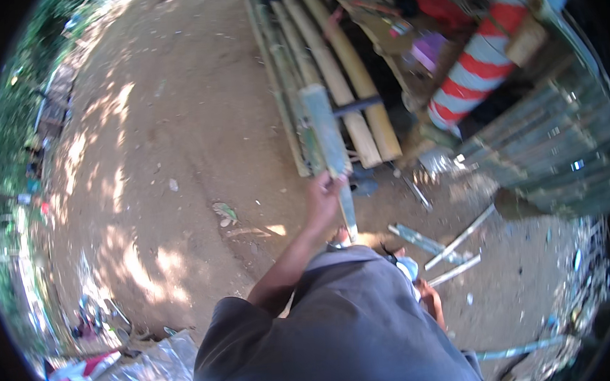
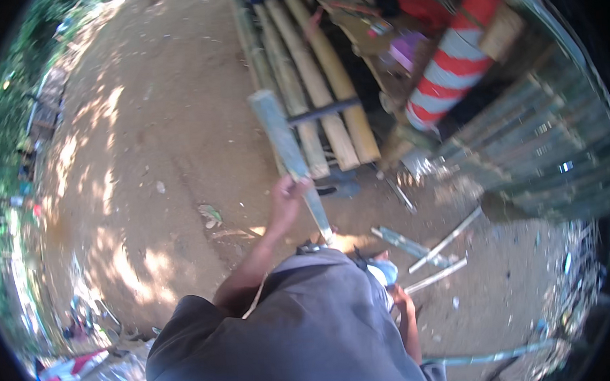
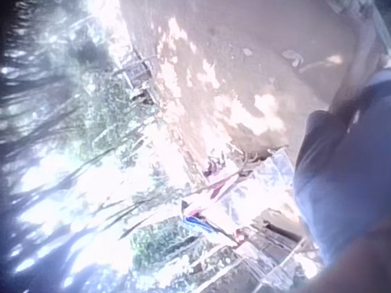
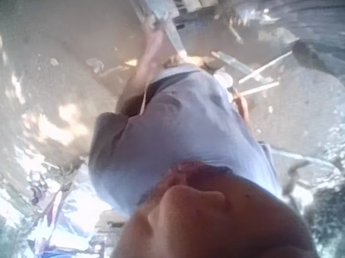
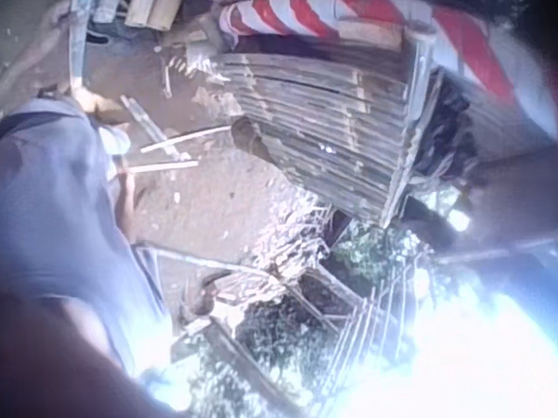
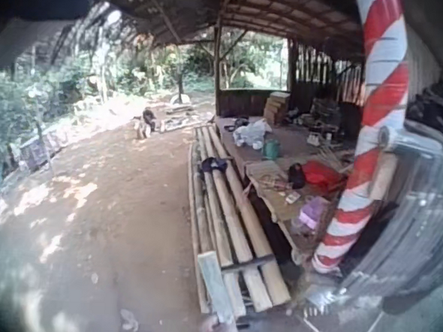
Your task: The person is assembling a bamboo structure, likely a wall or fence, by fitting split bamboo strips into a frame. They use a hammer to secure the bamboo pieces and adjust the alignment of the strips. The task involves repetitive handling of bamboo materials and hammering.
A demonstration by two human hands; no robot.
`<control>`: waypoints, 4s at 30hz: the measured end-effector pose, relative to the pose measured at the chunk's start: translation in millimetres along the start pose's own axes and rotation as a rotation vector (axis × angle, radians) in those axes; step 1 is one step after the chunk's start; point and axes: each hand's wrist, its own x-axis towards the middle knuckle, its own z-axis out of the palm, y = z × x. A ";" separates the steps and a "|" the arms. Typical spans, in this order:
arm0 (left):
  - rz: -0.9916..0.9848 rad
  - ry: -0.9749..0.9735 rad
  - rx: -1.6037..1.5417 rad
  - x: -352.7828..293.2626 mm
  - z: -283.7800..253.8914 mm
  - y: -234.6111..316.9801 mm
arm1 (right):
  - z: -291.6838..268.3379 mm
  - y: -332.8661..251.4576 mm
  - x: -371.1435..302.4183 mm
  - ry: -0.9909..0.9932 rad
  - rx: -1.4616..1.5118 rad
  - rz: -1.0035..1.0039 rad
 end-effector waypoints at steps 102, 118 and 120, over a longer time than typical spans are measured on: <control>-0.190 -0.620 0.397 -30.5 155.3 -46.4 | 176.8 53.8 -109.1 0.381 1.114 0.750; -0.171 -0.566 0.496 -47.8 189.5 -73.2 | 100.0 88.2 -117.1 0.063 0.748 0.290; -0.180 -0.555 0.497 -41.1 186.3 -77.9 | 108.2 83.3 -109.9 0.051 0.746 0.279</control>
